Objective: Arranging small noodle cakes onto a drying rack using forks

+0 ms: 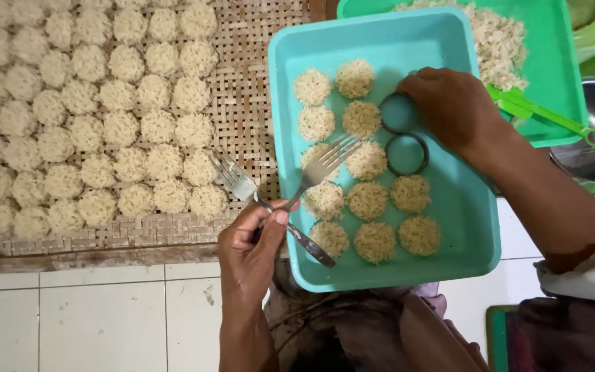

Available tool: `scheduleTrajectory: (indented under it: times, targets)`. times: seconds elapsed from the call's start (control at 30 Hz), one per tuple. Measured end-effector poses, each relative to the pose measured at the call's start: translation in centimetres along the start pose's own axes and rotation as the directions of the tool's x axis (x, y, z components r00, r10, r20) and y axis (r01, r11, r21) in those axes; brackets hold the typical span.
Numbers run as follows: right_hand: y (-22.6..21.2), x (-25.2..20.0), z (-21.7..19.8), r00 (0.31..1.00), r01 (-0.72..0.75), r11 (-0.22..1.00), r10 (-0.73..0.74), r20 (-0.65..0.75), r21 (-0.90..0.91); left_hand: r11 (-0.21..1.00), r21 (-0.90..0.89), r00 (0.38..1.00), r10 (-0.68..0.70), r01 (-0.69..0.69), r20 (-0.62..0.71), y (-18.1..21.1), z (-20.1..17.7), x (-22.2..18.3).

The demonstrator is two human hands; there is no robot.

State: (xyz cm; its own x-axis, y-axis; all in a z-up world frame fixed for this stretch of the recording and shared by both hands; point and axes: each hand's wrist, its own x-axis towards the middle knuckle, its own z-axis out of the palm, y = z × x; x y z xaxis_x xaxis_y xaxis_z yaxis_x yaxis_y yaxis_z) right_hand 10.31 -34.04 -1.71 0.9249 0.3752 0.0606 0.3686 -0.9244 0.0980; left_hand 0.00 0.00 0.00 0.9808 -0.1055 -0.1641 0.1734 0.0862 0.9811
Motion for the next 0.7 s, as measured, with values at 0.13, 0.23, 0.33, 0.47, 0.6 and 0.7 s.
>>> scheduleTrajectory:
  times: [0.13,0.23,0.33,0.47,0.6,0.7]
  targets:
    - [1.3,-0.8,0.3,0.989,-0.030,0.983,0.003,-0.146,-0.183,0.999,-0.038,1.000,-0.009,0.009,-0.002,-0.4,0.3,-0.1]
    - [4.3,-2.2,-2.5,0.973,-0.064,0.995,0.045,-0.227,-0.078,1.000,0.015,1.000,0.025,-0.025,0.013,-0.1,0.8,0.1]
    - [9.2,-5.1,-3.9,0.963,-0.022,0.986,0.066,-0.260,0.167,1.000,0.012,1.000,-0.022,0.022,0.002,-0.1,1.5,0.2]
    - [14.4,-7.7,-1.2,0.924,-0.350,0.924,0.368,-0.103,0.155,0.999,0.036,1.000,-0.012,0.011,0.011,-0.4,2.4,0.4]
    - [18.5,-10.0,4.9,0.895,-0.446,0.894,0.446,0.022,0.045,0.999,0.038,1.000,-0.018,0.018,0.016,0.1,3.2,0.3]
    - [17.7,-9.2,5.2,0.954,-0.294,0.930,0.301,0.004,0.221,0.992,0.123,0.999,0.037,-0.040,0.028,0.0,3.5,0.4]
